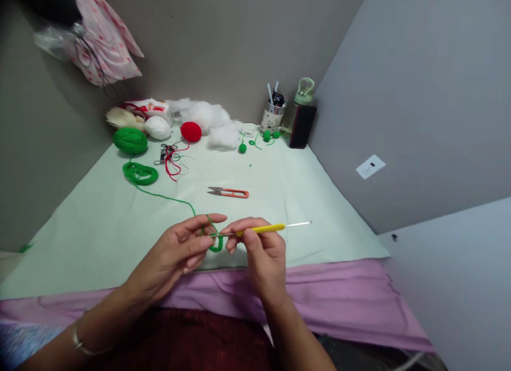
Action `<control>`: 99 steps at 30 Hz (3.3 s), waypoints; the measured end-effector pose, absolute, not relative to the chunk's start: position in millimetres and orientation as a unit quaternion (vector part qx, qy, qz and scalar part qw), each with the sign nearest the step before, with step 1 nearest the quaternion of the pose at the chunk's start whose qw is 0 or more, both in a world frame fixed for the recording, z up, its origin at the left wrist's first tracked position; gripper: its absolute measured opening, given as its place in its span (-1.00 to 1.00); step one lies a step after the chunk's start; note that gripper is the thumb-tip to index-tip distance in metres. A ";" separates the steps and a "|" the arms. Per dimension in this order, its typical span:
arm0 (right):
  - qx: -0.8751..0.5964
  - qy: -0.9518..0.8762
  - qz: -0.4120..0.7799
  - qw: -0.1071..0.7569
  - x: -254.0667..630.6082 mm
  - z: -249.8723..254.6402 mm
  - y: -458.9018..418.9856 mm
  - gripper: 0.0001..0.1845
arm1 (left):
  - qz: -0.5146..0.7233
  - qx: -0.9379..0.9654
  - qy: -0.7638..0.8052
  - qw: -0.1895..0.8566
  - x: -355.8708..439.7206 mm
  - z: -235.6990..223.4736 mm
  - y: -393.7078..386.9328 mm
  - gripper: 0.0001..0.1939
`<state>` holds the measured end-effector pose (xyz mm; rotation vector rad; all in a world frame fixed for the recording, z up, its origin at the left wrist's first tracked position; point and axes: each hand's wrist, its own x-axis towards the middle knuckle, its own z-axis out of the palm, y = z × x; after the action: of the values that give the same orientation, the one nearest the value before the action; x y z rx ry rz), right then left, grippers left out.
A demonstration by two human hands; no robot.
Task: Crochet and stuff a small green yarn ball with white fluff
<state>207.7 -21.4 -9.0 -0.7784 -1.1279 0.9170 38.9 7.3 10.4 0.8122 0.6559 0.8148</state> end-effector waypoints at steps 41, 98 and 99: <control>-0.379 -0.497 0.342 0.701 214.4 -9.3 -21.7 -0.83 | 0.354 0.317 0.267 0.838 31.0 11.0 12.2 -0.70; -0.376 -0.604 0.295 0.638 211.4 -10.3 -26.6 -0.79 | 0.395 0.434 0.325 0.742 41.9 8.9 6.7 -0.55; -0.385 -0.614 0.269 0.634 209.6 -10.3 -28.0 -0.77 | 0.399 0.435 0.327 0.738 42.5 8.2 6.5 -0.56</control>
<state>209.6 -28.0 -10.3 -0.8799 -1.4043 0.6159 42.5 6.5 8.2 0.9558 0.7186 0.8761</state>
